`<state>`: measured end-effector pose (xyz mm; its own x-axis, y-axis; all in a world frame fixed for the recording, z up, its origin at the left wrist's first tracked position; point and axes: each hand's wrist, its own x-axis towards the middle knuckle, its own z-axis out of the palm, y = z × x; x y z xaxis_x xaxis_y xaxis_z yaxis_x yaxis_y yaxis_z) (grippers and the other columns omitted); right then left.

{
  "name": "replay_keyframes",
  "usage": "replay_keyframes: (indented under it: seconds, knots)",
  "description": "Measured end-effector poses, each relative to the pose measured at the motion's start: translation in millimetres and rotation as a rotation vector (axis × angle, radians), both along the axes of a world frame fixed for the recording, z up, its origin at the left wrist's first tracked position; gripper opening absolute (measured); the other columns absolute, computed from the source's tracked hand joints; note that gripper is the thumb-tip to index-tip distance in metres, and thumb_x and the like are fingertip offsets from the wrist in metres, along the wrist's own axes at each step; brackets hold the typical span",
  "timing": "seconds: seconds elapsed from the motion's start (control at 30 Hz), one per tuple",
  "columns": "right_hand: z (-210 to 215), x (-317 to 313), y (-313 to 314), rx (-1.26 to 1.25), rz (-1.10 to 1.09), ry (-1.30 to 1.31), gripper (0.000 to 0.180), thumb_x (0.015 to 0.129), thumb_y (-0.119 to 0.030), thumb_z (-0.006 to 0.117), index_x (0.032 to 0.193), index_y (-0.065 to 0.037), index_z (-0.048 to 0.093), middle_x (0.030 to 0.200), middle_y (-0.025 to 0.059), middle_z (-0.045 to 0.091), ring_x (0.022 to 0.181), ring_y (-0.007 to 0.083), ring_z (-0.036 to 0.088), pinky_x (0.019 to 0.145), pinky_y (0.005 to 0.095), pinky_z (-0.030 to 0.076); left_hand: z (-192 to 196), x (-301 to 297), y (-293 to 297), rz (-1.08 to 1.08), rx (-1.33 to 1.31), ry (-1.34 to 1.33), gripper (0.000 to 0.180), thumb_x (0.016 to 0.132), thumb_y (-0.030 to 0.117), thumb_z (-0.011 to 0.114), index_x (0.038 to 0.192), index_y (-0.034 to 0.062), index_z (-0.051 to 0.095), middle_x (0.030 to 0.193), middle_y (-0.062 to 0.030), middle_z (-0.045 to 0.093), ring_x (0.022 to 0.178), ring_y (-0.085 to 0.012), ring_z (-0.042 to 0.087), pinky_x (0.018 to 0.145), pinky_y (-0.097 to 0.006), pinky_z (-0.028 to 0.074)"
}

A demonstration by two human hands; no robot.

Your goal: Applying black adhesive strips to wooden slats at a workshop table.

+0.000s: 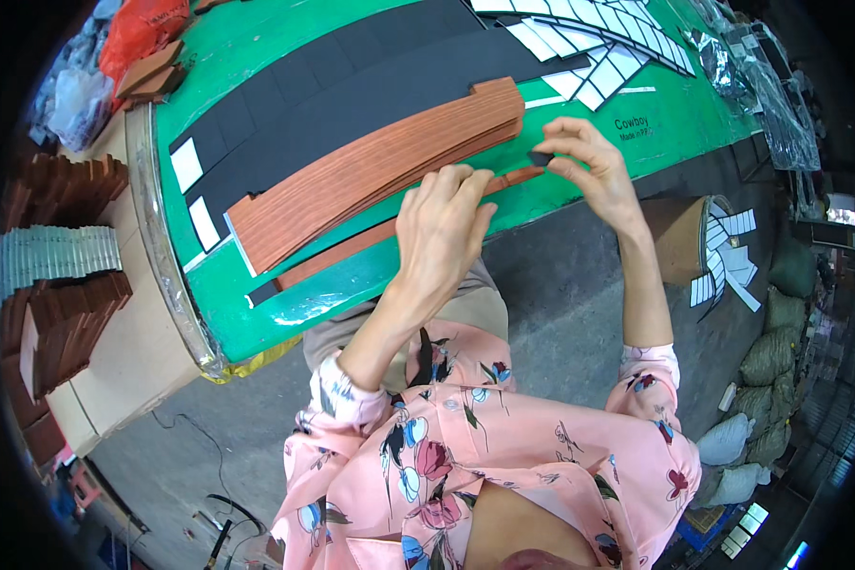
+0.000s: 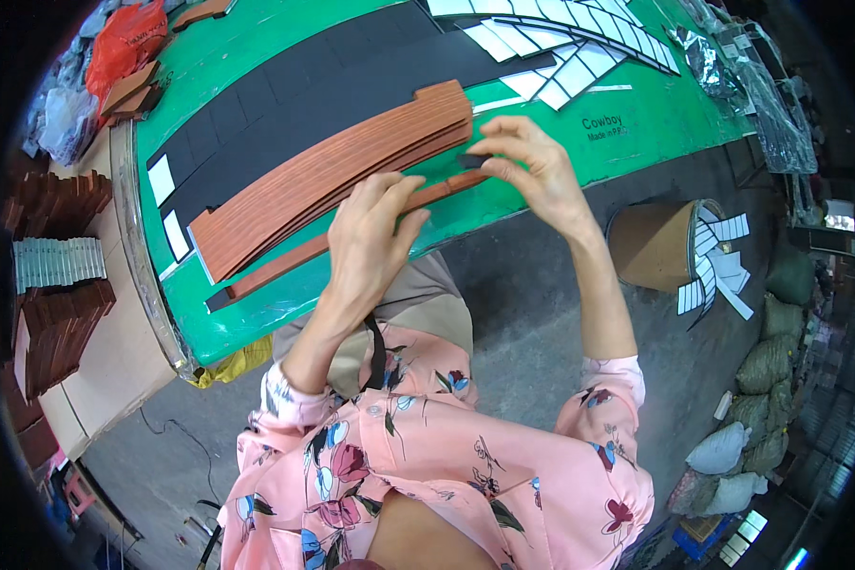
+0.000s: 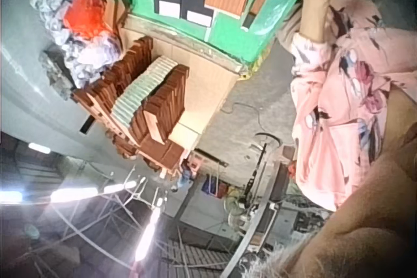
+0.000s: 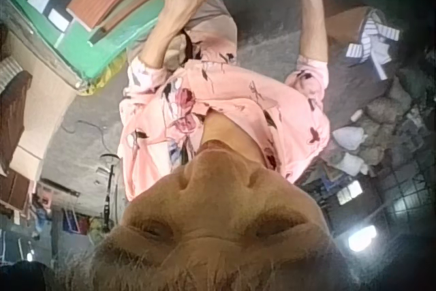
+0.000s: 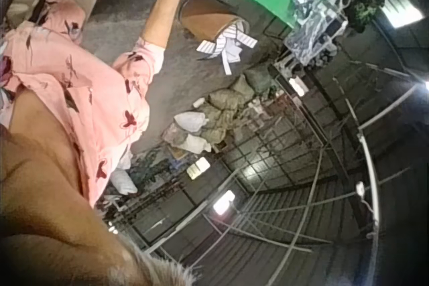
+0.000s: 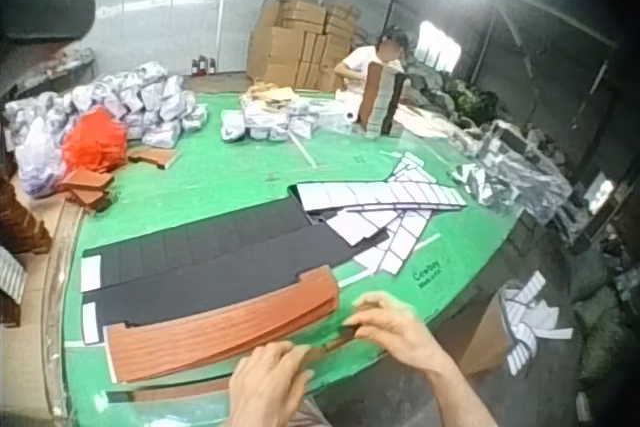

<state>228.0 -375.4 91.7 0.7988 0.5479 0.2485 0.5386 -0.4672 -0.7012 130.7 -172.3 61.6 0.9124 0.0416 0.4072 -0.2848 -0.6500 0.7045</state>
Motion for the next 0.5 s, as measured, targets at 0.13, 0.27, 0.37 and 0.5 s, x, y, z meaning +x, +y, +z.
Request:
replay_keyframes:
  seconds: [0.13, 0.27, 0.37, 0.5]
  knots:
    - [-19.2, -6.2, -10.0, -0.178, -0.036, -0.172, 0.019, 0.076, -0.010, 0.070, 0.095, -0.009, 0.070, 0.089, 0.0037, 0.061, 0.087, 0.0201, 0.058, 0.073, 0.0318, 0.048, -21.6, 25.8, -26.8, 0.048, 0.080, 0.062, 0.030, 0.068, 0.014, 0.075, 0.097, 0.0074, 0.067, 0.093, -0.0052, 0.062, 0.087, -0.0228, 0.058, 0.073, -0.036, 0.042]
    - [-30.3, -2.5, -13.6, -0.172, -0.023, -0.253, 0.022, 0.071, -0.012, 0.073, 0.093, -0.011, 0.071, 0.086, 0.0019, 0.061, 0.084, 0.0196, 0.058, 0.071, 0.0320, 0.049, -28.2, 31.7, -36.3, 0.061, 0.143, 0.103, 0.026, 0.068, 0.016, 0.076, 0.092, 0.0089, 0.069, 0.090, -0.0024, 0.063, 0.084, -0.0211, 0.058, 0.069, -0.035, 0.039]
    - [-34.9, -0.8, -13.7, -0.163, -0.008, -0.266, 0.024, 0.068, -0.011, 0.074, 0.092, -0.013, 0.071, 0.086, 0.0014, 0.060, 0.083, 0.0197, 0.057, 0.070, 0.0319, 0.049, -31.6, 33.4, -38.7, 0.083, 0.144, 0.093, 0.023, 0.068, 0.018, 0.076, 0.088, 0.0099, 0.069, 0.085, -0.0017, 0.063, 0.084, -0.0202, 0.058, 0.069, -0.035, 0.038]
    - [-39.3, 1.0, -12.5, -0.153, 0.001, -0.289, 0.025, 0.067, -0.011, 0.075, 0.092, -0.014, 0.071, 0.086, 0.0010, 0.061, 0.083, 0.0193, 0.057, 0.069, 0.0319, 0.050, -28.5, 33.4, -39.4, 0.089, 0.158, 0.094, 0.022, 0.068, 0.021, 0.076, 0.087, 0.0108, 0.070, 0.083, -0.0014, 0.063, 0.083, -0.0200, 0.058, 0.069, -0.034, 0.037]
